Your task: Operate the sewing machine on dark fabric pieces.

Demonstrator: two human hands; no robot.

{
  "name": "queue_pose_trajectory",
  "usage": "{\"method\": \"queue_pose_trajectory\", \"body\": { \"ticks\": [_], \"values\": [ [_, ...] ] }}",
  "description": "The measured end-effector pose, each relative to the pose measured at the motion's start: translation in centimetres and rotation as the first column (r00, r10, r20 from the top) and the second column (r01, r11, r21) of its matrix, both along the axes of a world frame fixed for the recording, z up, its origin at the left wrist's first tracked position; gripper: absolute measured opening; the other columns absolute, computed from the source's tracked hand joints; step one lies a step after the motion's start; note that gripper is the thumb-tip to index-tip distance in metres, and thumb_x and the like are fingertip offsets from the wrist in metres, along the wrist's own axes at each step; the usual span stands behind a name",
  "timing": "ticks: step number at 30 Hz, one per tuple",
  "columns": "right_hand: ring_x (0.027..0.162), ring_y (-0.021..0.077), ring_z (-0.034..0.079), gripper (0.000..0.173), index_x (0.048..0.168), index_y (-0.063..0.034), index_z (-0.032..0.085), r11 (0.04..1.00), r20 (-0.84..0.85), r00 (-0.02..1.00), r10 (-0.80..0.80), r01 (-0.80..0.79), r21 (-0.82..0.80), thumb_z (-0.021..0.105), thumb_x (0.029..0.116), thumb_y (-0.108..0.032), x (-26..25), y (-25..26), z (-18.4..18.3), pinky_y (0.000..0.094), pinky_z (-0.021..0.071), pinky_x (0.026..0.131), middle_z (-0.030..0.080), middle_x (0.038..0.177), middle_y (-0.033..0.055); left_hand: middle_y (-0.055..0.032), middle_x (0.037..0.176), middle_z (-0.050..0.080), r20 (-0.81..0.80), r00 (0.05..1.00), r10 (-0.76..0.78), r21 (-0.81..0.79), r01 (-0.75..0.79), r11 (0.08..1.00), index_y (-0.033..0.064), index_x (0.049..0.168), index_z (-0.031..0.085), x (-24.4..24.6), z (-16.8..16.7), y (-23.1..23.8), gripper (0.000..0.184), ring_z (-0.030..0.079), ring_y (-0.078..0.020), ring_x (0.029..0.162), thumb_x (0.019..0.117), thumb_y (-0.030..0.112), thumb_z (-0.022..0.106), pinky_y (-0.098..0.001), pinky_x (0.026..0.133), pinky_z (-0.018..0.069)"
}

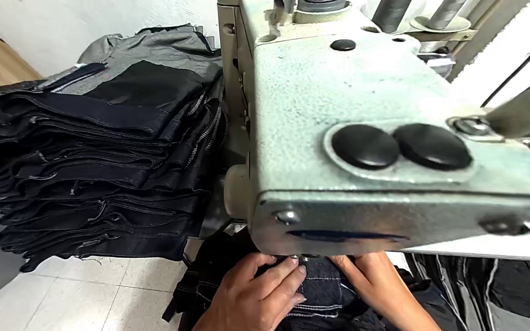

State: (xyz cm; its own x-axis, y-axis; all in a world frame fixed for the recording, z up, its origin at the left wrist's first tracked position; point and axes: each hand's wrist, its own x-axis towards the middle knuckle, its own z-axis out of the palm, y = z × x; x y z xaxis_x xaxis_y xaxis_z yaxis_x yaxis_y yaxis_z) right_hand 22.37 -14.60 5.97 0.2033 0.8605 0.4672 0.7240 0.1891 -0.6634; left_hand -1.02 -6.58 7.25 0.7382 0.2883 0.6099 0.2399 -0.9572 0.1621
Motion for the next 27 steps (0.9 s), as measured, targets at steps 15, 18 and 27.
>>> {"method": "queue_pose_trajectory", "body": {
  "ticks": [15,18,27],
  "values": [
    [0.082,-0.0008,0.062,0.045,0.086,-0.0086,0.066,1.000,0.015,1.000,-0.003,0.003,0.023,0.049,0.1055,-0.045,-0.5,-0.3,0.3,0.0115,0.0482,0.075,0.065,0.080,0.0041,0.0071,0.121,0.075,0.014,0.999,0.042,-0.015,-0.042,0.999,0.0223,0.118,0.077,-0.2,0.0,-0.4,0.027,0.064,-0.0116,0.111,0.1029,0.037,0.060,-0.0218,0.095,0.0469],
    [0.084,0.0029,0.065,0.046,0.087,-0.0076,0.068,1.000,0.045,0.999,0.012,-0.013,0.014,0.049,0.1058,-0.045,-0.6,-0.3,0.2,0.0150,0.0501,0.077,0.068,0.081,0.0072,0.0063,0.121,0.074,0.054,0.998,0.024,-0.041,-0.022,0.999,0.0217,0.116,0.077,-0.5,-0.3,-0.1,0.026,0.064,-0.0122,0.109,0.1026,0.036,0.060,-0.0230,0.095,0.0465],
    [0.094,0.0036,0.068,0.059,0.111,-0.0071,0.070,0.956,-0.096,0.980,0.177,-0.194,-0.220,0.046,0.1022,-0.061,1.5,-1.6,-0.2,0.0260,0.0556,0.086,0.073,0.098,0.0051,-0.0011,0.103,0.077,0.194,0.977,-0.085,-0.389,0.156,0.908,0.0119,0.102,0.077,-3.7,1.2,2.1,0.023,0.067,-0.0122,0.111,0.1034,0.027,0.061,-0.0266,0.100,0.0518]
  ]
}}
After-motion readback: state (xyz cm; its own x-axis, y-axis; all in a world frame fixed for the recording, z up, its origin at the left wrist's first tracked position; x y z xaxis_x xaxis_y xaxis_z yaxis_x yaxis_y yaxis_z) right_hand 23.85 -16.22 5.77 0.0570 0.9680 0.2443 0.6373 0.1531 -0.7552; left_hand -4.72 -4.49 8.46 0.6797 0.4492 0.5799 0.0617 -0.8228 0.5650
